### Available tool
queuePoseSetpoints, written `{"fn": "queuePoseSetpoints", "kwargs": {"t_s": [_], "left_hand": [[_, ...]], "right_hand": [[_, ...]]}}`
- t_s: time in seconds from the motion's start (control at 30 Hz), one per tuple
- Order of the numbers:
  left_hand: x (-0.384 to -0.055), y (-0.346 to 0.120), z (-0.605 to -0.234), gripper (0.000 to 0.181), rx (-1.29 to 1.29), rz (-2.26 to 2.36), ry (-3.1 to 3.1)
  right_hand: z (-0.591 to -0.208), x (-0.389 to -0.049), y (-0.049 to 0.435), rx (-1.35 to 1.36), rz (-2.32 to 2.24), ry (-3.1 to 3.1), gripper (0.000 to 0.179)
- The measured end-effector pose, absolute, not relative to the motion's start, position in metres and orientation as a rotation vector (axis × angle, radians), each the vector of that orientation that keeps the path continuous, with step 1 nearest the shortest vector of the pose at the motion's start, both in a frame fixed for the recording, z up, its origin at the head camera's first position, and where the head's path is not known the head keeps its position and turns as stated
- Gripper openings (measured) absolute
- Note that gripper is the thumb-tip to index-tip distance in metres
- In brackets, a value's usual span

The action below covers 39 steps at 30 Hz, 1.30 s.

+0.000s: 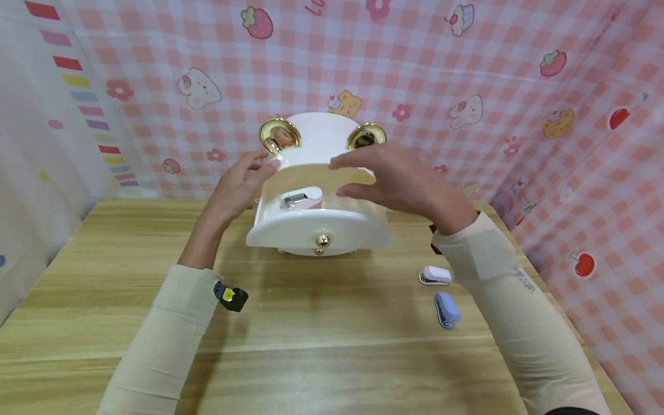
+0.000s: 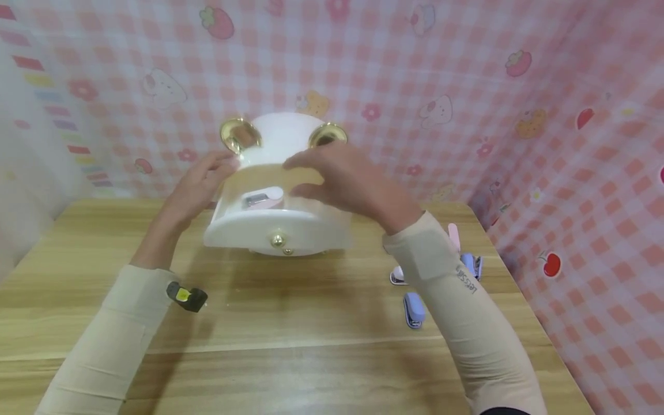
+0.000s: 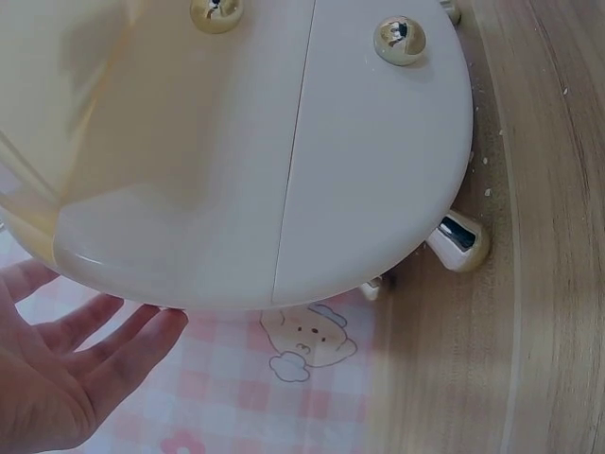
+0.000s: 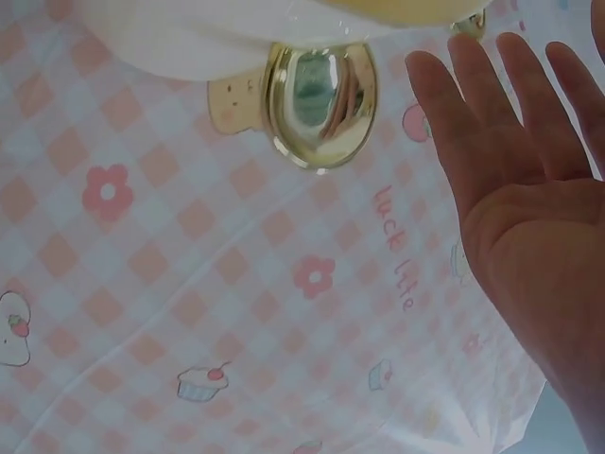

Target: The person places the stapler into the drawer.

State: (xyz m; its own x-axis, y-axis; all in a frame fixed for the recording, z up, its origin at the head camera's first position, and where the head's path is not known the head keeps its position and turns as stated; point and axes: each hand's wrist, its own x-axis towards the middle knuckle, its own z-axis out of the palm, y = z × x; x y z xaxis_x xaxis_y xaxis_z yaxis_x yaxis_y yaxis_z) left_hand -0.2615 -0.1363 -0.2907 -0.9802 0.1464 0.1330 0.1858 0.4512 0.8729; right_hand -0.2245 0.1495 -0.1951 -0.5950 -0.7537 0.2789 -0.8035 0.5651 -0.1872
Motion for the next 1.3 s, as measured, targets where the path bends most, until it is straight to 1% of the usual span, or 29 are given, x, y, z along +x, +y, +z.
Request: {"fn": "queuePoseSetpoints", "kwargs": {"t_s": [0.23,0.43,0.7,0.9,1.03,1.3], "left_hand": [[-0.26,-0.136,-0.289,0.079,-0.297,-1.599,-2.647],[-0.261,-0.138,-0.29,0.08,-0.29,-1.586,-2.645],[-0.26,-0.141,-0.289,0.08,-0.273,-1.6,-2.647],[-0.26,-0.141,-0.291,0.08,-0.271,-1.599,-2.651],[-0.26,-0.14,-0.291,0.08,-0.275,-1.6,-2.649],[-0.26,-0.139,-0.291,0.08,-0.27,-1.598,-2.651]], "right_hand": [[-0.195,-0.221,0.178,1.185,0.525,-2.561,0.043],[-0.199,-0.226,0.209,1.094,0.611,-2.439,0.041],[-0.21,-0.234,0.245,0.756,0.695,-2.441,0.047],[-0.23,-0.242,0.276,0.429,0.772,-2.59,0.059],[-0.247,-0.246,0.298,0.199,0.722,-2.64,0.069],[-0.289,-0.257,0.329,-0.07,0.644,-2.517,0.068]]}}
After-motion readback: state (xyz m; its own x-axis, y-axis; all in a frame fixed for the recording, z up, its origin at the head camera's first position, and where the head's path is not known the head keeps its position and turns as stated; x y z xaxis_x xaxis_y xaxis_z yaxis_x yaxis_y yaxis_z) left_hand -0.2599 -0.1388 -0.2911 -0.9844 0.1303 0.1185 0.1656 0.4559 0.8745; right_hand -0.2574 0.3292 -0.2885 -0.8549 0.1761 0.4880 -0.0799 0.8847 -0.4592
